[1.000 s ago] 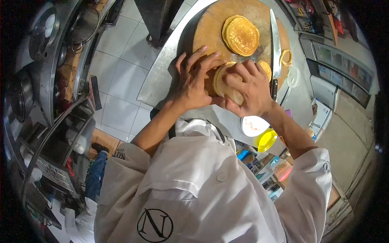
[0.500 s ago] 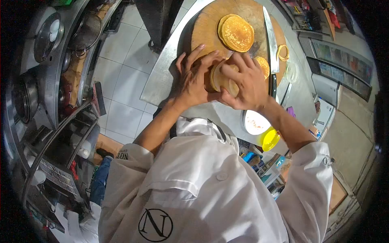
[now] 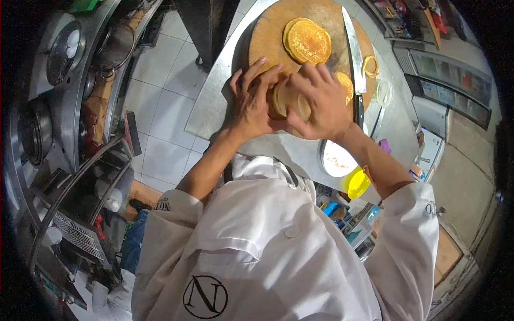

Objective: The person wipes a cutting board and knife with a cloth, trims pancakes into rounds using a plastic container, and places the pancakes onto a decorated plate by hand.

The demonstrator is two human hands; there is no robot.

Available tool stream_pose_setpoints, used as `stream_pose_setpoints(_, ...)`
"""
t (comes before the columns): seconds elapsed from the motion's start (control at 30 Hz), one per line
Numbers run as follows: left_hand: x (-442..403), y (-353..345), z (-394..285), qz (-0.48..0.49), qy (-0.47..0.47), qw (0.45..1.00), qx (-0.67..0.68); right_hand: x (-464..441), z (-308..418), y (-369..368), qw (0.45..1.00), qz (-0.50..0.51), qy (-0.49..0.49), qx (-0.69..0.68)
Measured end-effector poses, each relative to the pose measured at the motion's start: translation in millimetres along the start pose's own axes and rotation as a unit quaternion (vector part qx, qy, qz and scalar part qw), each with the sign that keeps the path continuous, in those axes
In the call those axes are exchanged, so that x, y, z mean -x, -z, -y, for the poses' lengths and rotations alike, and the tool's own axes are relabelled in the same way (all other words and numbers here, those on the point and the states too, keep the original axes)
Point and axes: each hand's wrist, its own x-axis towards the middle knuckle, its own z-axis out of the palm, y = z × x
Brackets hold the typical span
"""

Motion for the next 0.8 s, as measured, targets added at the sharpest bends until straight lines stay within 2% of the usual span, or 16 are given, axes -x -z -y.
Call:
stream_pose_setpoints(0.07,0.3,-1.0,-0.6,0.006,-0.009,1.0,-0.008,-2.0,10.8,-4.1,0.989,-0.04,-0.142,-0.018)
stream_pose_setpoints(0.1,-0.1,0.3,-2.8,-0.003,-0.018,1.0,-0.004,0.0,7.8,-3.1,0.989,-0.042,-0.143,-0.017)
stream_pose_setpoints(0.17,-2.5,3.3,-5.9,-0.013,-0.036,0.999,-0.001,1.8,-3.1,0.9,1.0,-0.023,0.01,-0.003)
stream_pose_setpoints(0.3,-2.6,4.6,-6.8,0.009,-0.009,1.0,-0.001,-1.9,0.1,-1.6,1.0,-0.011,0.019,-0.002)
stream_pose_setpoints(0.37,-0.8,2.1,-5.8,0.02,-0.006,1.0,0.003,-2.7,8.6,-10.0,0.988,-0.077,-0.135,-0.007)
stream_pose_setpoints(0.4,0.7,1.0,-5.4,0.016,-0.006,1.0,0.0,0.5,7.3,-8.7,0.987,-0.082,-0.141,-0.008)
stream_pose_setpoints(0.47,-0.8,1.0,-5.1,0.017,-0.017,1.0,-0.003,3.0,-1.9,-1.0,0.999,-0.034,0.015,-0.011)
stream_pose_setpoints(0.6,0.1,4.1,-11.5,0.044,-0.013,0.999,-0.023,3.8,1.9,1.2,1.0,-0.005,0.011,-0.005)
stream_pose_setpoints(0.67,0.5,6.1,-13.4,0.045,-0.003,0.999,-0.02,3.6,7.4,-3.4,0.996,-0.058,-0.072,-0.009)
stream_pose_setpoints(0.7,-0.1,7.6,-14.5,0.045,-0.006,0.999,-0.022,5.7,6.2,-4.3,0.995,-0.063,-0.076,-0.014)
stream_pose_setpoints(0.77,0.8,9.9,-16.4,0.053,-0.008,0.998,-0.025,7.8,-2.8,-1.6,0.999,-0.029,0.043,-0.003)
stream_pose_setpoints(0.8,2.9,9.9,-19.1,0.052,-0.002,0.998,-0.024,9.4,-3.2,-1.6,0.999,-0.031,0.042,-0.002)
